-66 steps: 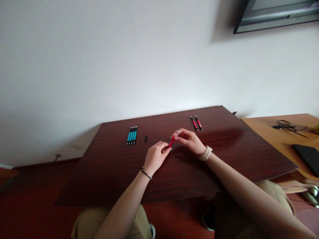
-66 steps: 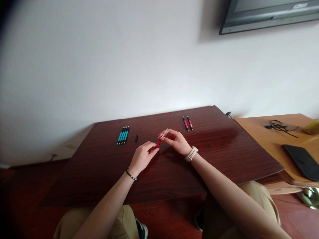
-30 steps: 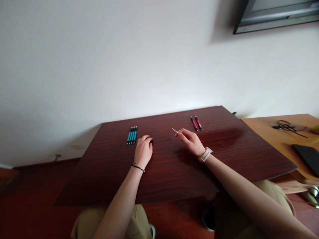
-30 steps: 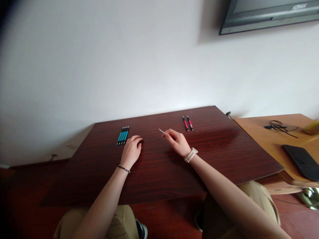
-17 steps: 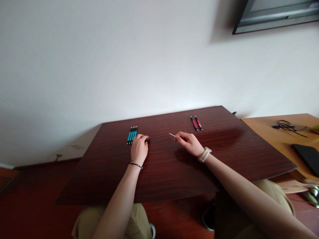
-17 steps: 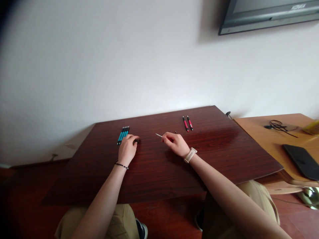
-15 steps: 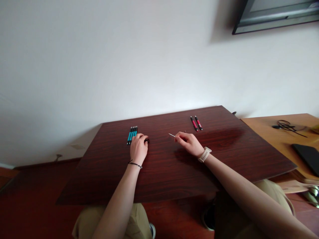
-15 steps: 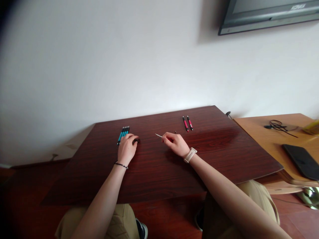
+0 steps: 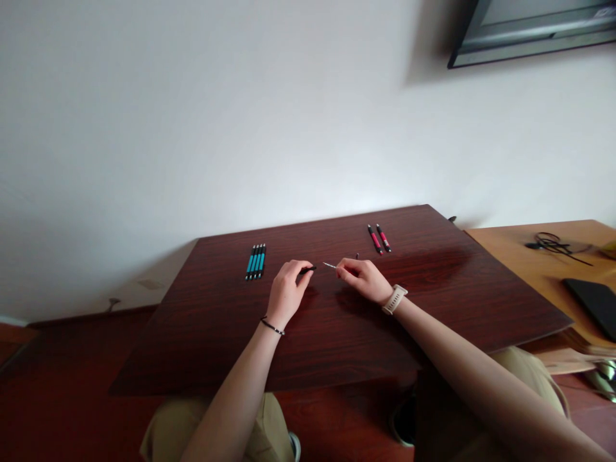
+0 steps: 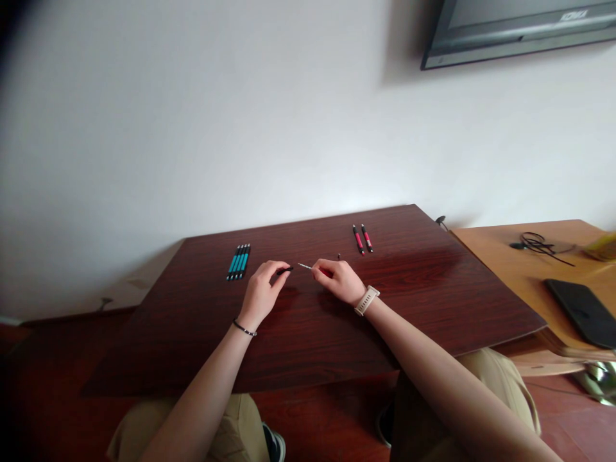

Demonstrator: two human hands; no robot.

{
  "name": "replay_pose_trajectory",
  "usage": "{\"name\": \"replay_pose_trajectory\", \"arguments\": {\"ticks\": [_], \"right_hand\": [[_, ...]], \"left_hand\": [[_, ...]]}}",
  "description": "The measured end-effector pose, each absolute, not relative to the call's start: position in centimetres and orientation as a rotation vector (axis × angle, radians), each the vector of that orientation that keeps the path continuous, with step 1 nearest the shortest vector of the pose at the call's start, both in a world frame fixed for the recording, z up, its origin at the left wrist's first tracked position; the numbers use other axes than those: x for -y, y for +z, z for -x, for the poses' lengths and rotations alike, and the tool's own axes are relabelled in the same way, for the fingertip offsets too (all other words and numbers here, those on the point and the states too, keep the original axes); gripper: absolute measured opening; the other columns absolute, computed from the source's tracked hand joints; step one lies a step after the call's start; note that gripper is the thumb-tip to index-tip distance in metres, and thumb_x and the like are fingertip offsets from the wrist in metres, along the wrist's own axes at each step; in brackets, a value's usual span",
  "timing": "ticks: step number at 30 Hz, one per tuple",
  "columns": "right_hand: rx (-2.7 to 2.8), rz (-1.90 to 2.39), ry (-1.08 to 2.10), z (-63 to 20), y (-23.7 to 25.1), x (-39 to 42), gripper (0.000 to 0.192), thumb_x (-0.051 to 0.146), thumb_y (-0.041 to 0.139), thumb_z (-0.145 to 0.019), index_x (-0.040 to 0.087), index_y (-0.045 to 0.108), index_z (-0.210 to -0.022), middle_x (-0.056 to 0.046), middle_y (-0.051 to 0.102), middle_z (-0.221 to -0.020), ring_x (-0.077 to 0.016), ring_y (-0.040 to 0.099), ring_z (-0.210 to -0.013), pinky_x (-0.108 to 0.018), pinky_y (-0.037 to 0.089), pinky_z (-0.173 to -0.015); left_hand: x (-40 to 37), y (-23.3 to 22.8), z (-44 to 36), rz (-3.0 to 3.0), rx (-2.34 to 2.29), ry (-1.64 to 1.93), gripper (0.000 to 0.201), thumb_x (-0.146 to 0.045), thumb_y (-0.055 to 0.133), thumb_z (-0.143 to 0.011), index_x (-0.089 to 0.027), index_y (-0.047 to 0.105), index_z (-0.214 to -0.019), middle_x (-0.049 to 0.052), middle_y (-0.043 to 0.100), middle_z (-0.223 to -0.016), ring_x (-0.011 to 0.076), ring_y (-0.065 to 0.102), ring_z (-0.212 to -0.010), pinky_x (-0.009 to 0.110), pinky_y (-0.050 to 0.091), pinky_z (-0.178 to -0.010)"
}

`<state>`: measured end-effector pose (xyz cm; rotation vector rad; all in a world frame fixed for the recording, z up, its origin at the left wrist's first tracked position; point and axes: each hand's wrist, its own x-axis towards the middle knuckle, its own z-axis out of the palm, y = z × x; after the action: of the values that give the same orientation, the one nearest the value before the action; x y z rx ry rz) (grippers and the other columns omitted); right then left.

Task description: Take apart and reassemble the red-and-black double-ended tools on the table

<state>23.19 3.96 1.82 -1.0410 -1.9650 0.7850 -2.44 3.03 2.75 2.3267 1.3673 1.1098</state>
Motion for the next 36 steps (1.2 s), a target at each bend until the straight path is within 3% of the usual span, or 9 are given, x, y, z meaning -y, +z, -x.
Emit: {"name": "replay_pose_trajectory", "arguments": {"ticks": [20,36], "right_hand": [[2.065,1.057,0.753,-23.06,1.72,-3.83,0.038,0.047,0.053,-0.107,0.021,0.068,-0.084,0.0,0.066,-0.072,-0.0152,0.055,-0.063,-0.028,0.04,-0.068],[2.184,1.067,0.719,-22.64,1.94,-3.6,0.03,0.04,0.054,-0.106,0.021,0.074,-0.094,-0.001,0.07,-0.075,-0.0153,0.059,-0.066,-0.026,0.04,-0.069]], "left_hand": [[-2.07,3.34,1.56,-2.384,-1.267,1.152,0.017,-0.026,0.056,-0.108,-0.025,0.07,-0.117,0.008,0.072,-0.116,0.0228,0.066,-0.112,0.039,0.055,-0.103],[-2.2,2.6,1.33,-2.622,-1.124,1.12,0.019,-0.021,0.06,-0.106,-0.026,0.074,-0.118,0.007,0.071,-0.111,0.0235,0.065,-0.106,0.042,0.057,-0.098]]}}
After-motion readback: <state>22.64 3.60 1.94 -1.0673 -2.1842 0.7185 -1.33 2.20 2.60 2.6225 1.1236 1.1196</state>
